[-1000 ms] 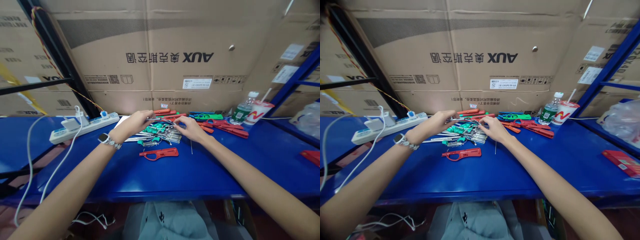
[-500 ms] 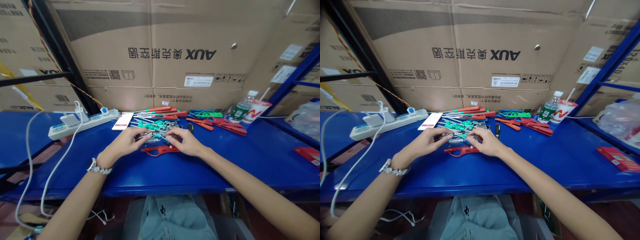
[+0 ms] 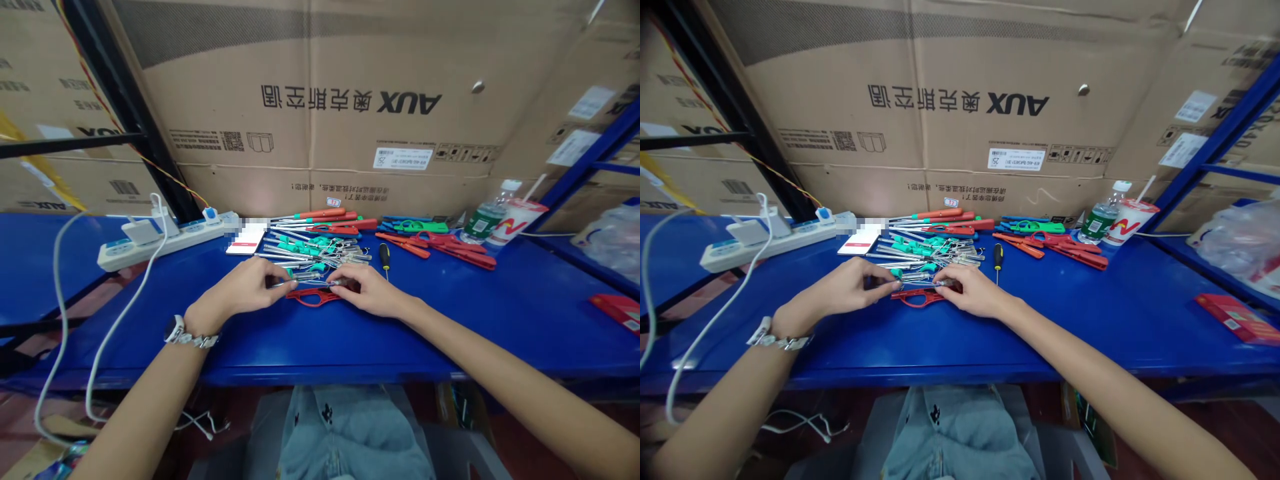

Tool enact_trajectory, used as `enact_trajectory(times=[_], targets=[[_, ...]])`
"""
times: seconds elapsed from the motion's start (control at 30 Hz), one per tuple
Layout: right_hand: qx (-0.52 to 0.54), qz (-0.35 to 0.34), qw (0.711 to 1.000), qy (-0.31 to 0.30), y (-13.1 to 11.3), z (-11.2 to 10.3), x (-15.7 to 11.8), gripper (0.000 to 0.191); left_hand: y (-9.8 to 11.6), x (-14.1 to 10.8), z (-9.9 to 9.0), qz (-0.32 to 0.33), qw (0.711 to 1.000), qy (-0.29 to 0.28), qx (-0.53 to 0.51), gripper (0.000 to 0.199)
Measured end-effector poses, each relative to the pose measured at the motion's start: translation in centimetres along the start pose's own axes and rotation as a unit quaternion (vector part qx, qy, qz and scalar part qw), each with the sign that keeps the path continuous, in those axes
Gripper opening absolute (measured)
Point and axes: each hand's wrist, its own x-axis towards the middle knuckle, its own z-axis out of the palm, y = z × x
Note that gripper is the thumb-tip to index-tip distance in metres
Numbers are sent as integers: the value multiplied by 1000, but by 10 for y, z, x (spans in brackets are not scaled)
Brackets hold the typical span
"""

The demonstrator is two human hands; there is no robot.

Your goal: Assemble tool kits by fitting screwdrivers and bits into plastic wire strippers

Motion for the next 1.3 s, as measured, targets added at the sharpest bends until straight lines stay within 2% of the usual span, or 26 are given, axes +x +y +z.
enact_trajectory(times=[0.1, 0.17, 0.23, 0.33, 0.43, 0.5, 0.7, 0.87, 1.03, 1.17, 1.3], targets=[[-13, -12, 1000, -2, 1, 2, 0, 11, -2, -3, 3, -3, 1000, -6, 21, 36], [-16, -9, 1000, -2, 1, 3, 0, 11, -2, -4, 5, 12, 999, 11, 34, 32], [-11, 2, 1000, 1, 0, 4, 0, 10, 1, -4, 7, 53, 996, 59, 47, 29], [-2, 19, 1000, 1, -1, 4, 1, 10, 10, -2, 13, 149, 979, 127, 62, 30], [5, 23, 1000, 1, -2, 4, 2, 10, 19, 3, 23, 221, 966, 110, 74, 28], [9, 24, 1000, 3, -3, 3, 2, 11, 20, 6, 30, 240, 964, 88, 78, 25], [17, 38, 999, -2, -6, 0, 3, 15, 15, 6, 37, 240, 966, 70, 64, 23], [16, 28, 999, -7, -3, 3, 3, 16, 19, 9, 35, 229, 963, 119, 74, 19], [17, 44, 999, 10, -2, 4, 0, 20, 18, 22, 35, 245, 965, 69, 66, 10], [11, 11, 1000, 27, -1, 4, -2, 20, 20, 30, 36, 231, 969, 46, 78, 13], [-63, -9, 998, 26, -1, 3, -3, 21, 21, 31, 37, 224, 971, 48, 66, 16]])
